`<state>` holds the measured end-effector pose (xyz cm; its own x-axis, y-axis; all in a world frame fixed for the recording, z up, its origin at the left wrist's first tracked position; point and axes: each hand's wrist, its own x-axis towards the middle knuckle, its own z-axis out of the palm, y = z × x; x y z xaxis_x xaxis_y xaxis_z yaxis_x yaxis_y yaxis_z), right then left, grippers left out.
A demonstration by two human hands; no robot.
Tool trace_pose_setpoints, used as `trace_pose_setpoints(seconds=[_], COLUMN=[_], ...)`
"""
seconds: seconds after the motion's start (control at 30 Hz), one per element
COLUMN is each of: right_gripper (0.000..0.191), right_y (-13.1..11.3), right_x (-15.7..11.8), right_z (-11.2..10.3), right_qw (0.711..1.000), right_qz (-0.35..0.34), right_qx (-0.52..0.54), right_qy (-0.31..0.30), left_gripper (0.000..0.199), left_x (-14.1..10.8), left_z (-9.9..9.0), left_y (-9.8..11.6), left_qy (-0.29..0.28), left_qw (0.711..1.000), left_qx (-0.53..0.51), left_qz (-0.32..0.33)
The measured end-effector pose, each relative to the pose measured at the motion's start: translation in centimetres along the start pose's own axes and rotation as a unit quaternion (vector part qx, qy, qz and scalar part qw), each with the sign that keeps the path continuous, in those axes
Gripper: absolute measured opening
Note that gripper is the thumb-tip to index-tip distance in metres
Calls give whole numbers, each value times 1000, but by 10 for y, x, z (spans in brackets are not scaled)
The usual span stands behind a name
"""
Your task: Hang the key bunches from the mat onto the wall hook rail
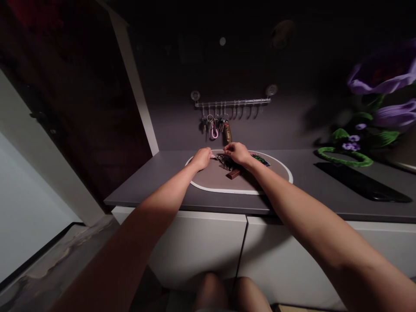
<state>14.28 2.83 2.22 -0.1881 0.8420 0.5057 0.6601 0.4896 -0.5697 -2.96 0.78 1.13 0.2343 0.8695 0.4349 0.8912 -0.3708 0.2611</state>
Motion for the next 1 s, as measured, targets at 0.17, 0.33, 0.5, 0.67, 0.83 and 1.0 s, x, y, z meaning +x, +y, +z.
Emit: trace_pose_setpoints(seconds=[0.17, 0.33, 0.5, 0.67, 0.83, 1.0], right_gripper=[7, 8, 9, 9, 12, 18], right_y=[-4, -10, -10, -13, -17, -19], right_x=[-2, -5, -3, -4, -6, -7], right_z=[-1, -2, -1, -2, -3, -3], right_qw=[1000, 1000, 1000, 1000, 999, 999], right_qz=[2, -6, -25, -27, -38, -49], right_qx=[5, -2, -2, -4, 0, 7], right_qy=[-7, -15, -9, -2, 4, 16], left_gripper=[14, 10, 13, 11, 11, 9], left_x=[0, 3, 8, 10, 7, 4], left_z=[-2, 1, 3, 1, -3, -5], left_y=[2, 3, 5, 9, 13, 14], left_qy=[34, 81, 95, 98, 87, 77], left_qw=[995, 963, 918, 865, 821, 812], left_qx=[-87, -244, -364, -464, -543, -565], left_qz=[-30, -74, -127, -163, -154, -127])
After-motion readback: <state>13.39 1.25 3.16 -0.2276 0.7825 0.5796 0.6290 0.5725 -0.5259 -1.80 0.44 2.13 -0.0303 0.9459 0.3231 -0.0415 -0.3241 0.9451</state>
